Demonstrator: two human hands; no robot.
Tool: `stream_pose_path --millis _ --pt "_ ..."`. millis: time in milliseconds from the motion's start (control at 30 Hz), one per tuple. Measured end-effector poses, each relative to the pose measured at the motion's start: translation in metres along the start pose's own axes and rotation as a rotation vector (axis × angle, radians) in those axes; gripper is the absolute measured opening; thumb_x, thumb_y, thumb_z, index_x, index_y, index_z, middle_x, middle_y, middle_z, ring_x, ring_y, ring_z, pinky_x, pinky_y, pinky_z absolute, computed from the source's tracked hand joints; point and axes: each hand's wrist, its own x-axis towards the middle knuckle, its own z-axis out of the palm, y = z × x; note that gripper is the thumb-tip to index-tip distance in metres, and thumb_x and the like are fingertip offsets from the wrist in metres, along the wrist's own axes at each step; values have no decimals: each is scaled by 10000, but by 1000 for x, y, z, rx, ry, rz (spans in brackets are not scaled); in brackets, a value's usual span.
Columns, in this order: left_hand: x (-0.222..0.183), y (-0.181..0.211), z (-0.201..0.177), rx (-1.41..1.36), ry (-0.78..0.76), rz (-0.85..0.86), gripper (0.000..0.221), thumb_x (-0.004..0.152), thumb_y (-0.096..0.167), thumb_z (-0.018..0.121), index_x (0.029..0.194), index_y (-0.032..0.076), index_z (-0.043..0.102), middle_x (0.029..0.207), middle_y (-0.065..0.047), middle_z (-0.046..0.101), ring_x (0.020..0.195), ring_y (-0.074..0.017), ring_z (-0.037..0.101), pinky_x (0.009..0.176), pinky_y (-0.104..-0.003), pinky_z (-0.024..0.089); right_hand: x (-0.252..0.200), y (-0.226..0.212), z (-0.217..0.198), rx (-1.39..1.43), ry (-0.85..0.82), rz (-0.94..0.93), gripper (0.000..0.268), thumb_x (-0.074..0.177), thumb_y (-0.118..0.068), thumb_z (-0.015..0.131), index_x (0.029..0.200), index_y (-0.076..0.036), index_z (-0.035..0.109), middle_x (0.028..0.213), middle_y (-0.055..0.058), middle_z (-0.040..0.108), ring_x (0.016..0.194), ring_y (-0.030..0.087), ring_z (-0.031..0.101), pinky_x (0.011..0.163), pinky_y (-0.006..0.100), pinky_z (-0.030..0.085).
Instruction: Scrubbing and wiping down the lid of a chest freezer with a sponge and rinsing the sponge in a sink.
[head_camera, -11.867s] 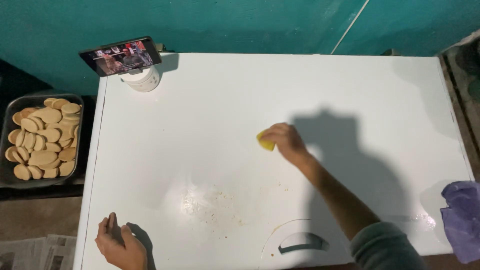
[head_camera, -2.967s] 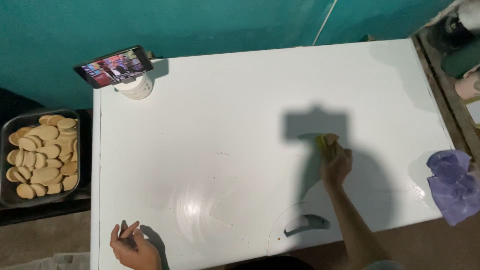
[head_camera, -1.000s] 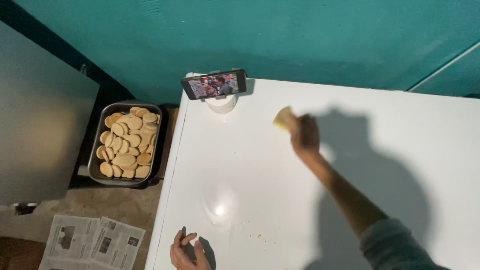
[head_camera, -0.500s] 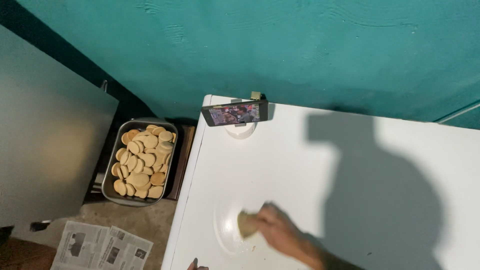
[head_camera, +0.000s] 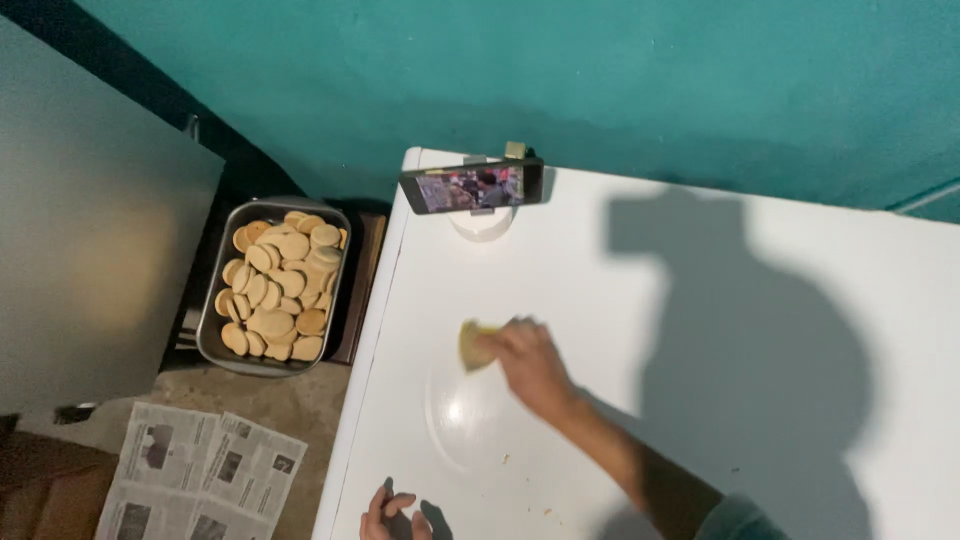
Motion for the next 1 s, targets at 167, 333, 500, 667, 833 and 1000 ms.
stream_pose_path --millis 167,333,500,667,833,1000 --pt "33 7 27 -129 58 102 679 750 44 643 1363 -131 409 894 -96 663 909 -212 657 1082 -422 481 -109 -73 -20 272 -485 -124 386 890 42 645 1224 -121 750 1090 19 699 1048 207 591 989 412 416" --pt "45 66 6 23 24 23 674 735 -4 668 1351 -126 424 929 -129 681 994 -257 657 1106 -450 463 -55 44 -103 182 -178 37 230 952 -38 633 1115 -112 779 998 66 729 929 202 607 889 400 445" --pt "53 80 4 75 -1 -26 641 777 20 690 1355 -100 441 960 -116 684 984 -267 669 1069 -447 498 -30 180 -114 -556 380 38 242 912 -86 649 1132 5 692 988 163 651 912 311 597 733 461 470" --pt "59 97 4 131 44 -20 613 800 9 703 1361 -100 481 952 -111 686 1039 -255 649 1147 -472 455 -63 34 -47 3 -36 243 335 896 58 550 1059 -128 776 829 130 644 821 306 569 805 459 465" --pt "56 148 -13 202 34 -15 634 762 -21 687 1355 -112 483 943 -120 704 1114 -286 629 1138 -477 439 -68 -34 -70 124 -203 118 343 850 24 632 1129 -124 765 888 83 664 875 266 595 850 400 486" --pt "50 200 -24 190 44 -54 604 792 -53 659 1364 -120 480 951 -135 714 1163 -308 612 1143 -497 410 17 23 -60 -99 105 209 345 854 -1 662 1160 -134 752 832 99 589 824 298 557 777 433 475"
